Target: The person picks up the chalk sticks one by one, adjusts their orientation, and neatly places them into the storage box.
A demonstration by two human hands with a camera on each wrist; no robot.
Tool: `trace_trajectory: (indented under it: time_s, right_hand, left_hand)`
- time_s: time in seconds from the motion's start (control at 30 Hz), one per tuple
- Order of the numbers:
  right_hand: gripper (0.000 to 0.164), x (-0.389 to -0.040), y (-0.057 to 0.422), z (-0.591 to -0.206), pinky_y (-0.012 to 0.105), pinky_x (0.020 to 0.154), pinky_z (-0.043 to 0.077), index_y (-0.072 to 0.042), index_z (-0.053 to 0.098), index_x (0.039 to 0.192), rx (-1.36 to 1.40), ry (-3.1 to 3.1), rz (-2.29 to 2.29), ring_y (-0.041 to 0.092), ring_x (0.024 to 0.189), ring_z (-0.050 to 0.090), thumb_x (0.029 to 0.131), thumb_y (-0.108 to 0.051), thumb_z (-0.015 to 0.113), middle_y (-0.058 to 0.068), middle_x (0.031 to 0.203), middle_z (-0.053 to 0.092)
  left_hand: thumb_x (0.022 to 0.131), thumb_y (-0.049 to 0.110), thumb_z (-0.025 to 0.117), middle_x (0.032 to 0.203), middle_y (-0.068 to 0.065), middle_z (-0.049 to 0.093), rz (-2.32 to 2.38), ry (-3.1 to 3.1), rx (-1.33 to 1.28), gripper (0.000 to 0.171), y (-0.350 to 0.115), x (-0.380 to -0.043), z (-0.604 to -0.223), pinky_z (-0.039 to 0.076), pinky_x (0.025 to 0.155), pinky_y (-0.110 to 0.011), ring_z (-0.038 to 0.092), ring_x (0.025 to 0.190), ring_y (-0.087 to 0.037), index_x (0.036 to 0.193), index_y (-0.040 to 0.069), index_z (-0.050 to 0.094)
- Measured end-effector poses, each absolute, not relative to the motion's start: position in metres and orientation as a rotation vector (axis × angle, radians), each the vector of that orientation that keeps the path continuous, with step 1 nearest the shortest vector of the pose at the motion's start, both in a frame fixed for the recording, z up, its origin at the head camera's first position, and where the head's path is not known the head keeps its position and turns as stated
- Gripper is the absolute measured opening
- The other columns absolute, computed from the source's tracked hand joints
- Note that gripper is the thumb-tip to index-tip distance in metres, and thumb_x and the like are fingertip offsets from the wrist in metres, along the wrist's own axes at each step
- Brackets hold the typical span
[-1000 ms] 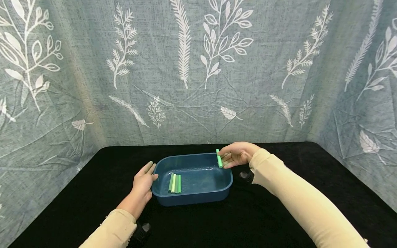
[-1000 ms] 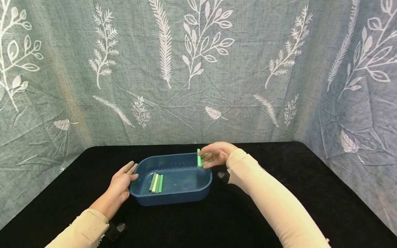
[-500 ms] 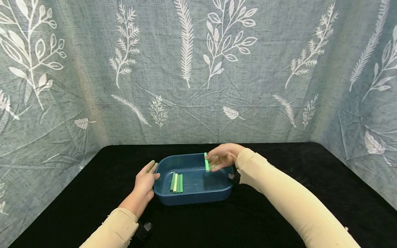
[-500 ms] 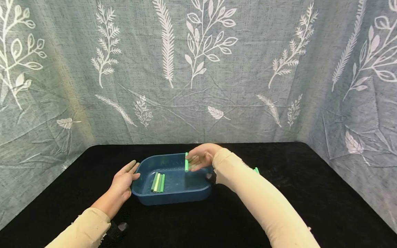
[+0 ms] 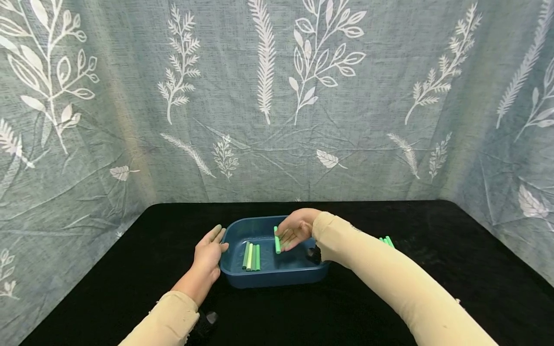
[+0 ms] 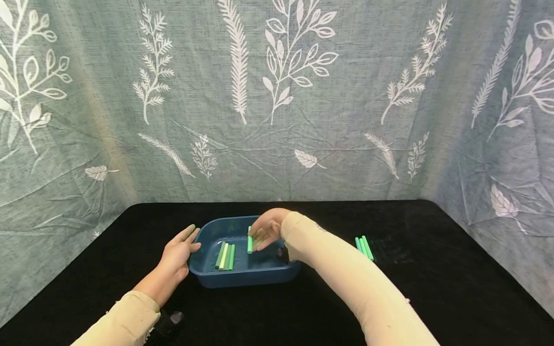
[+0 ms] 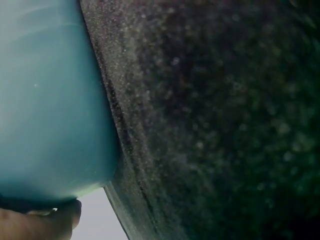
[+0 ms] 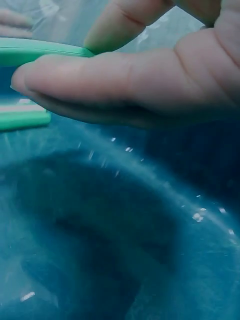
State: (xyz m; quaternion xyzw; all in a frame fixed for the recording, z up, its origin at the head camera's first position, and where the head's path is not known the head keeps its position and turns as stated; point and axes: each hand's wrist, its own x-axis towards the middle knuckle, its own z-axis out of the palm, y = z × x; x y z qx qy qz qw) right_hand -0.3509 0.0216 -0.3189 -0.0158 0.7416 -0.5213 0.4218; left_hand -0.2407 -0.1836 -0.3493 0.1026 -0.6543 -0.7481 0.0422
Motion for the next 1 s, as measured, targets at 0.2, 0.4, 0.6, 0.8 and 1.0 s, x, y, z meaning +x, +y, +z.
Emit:
trace_trajectory:
  time_s: [0.2, 0.4, 0.6, 0.8, 1.0]
  right_hand:
    - [0.035, -0.35, 0.009, -0.331, 0.039, 0.1, 0.046, 0.01, 0.048, 0.131, -0.02, 1.852, -1.236, 0.039, 0.119, 0.055, 0.099, -0.001, 0.051, 0.027, 0.106, 0.06]
    - [0.024, -0.348, -0.001, -0.336, 0.037, 0.102, 0.044, 0.007, 0.054, 0.122, -0.022, 1.85, -1.17, 0.038, 0.118, 0.056, 0.1, -0.002, 0.05, 0.023, 0.097, 0.063]
    - [0.03, -0.347, -0.003, -0.335, 0.039, 0.1, 0.045, 0.011, 0.051, 0.128, -0.02, 1.841, -1.186, 0.041, 0.121, 0.054, 0.1, 0.0, 0.05, 0.029, 0.106, 0.063]
    - [0.04, -0.349, 0.006, -0.325, 0.037, 0.095, 0.05, 0.011, 0.044, 0.138, -0.046, 1.86, -1.22, 0.04, 0.118, 0.056, 0.1, -0.002, 0.05, 0.031, 0.114, 0.061]
    - [0.043, -0.353, 0.023, -0.305, 0.03, 0.09, 0.052, 0.009, 0.042, 0.141, -0.095, 1.878, -1.213, 0.033, 0.112, 0.061, 0.101, -0.006, 0.049, 0.029, 0.123, 0.059]
  left_hand:
    - [0.098, -0.012, 0.033, 0.159, -0.02, 0.01, -2.285, -2.004, 0.328, 0.063, -0.183, -0.239, -0.35, 0.014, 0.117, -0.048, 0.008, 0.146, -0.036, 0.155, 0.001, 0.008]
    - [0.099, -0.012, 0.033, 0.16, -0.02, 0.011, -2.278, -2.006, 0.325, 0.062, -0.183, -0.238, -0.35, 0.016, 0.116, -0.048, 0.009, 0.146, -0.036, 0.155, 0.001, 0.009]
    - [0.099, -0.012, 0.033, 0.16, -0.019, 0.011, -2.267, -2.015, 0.335, 0.063, -0.182, -0.239, -0.348, 0.016, 0.116, -0.048, 0.009, 0.146, -0.036, 0.155, 0.001, 0.009]
    - [0.1, -0.01, 0.032, 0.16, -0.018, 0.012, -2.27, -2.031, 0.362, 0.061, -0.181, -0.239, -0.346, 0.013, 0.117, -0.048, 0.009, 0.146, -0.035, 0.155, 0.003, 0.009]
    - [0.099, -0.01, 0.032, 0.16, -0.019, 0.011, -2.263, -2.044, 0.354, 0.062, -0.182, -0.239, -0.348, 0.013, 0.117, -0.048, 0.008, 0.146, -0.035, 0.155, 0.002, 0.008]
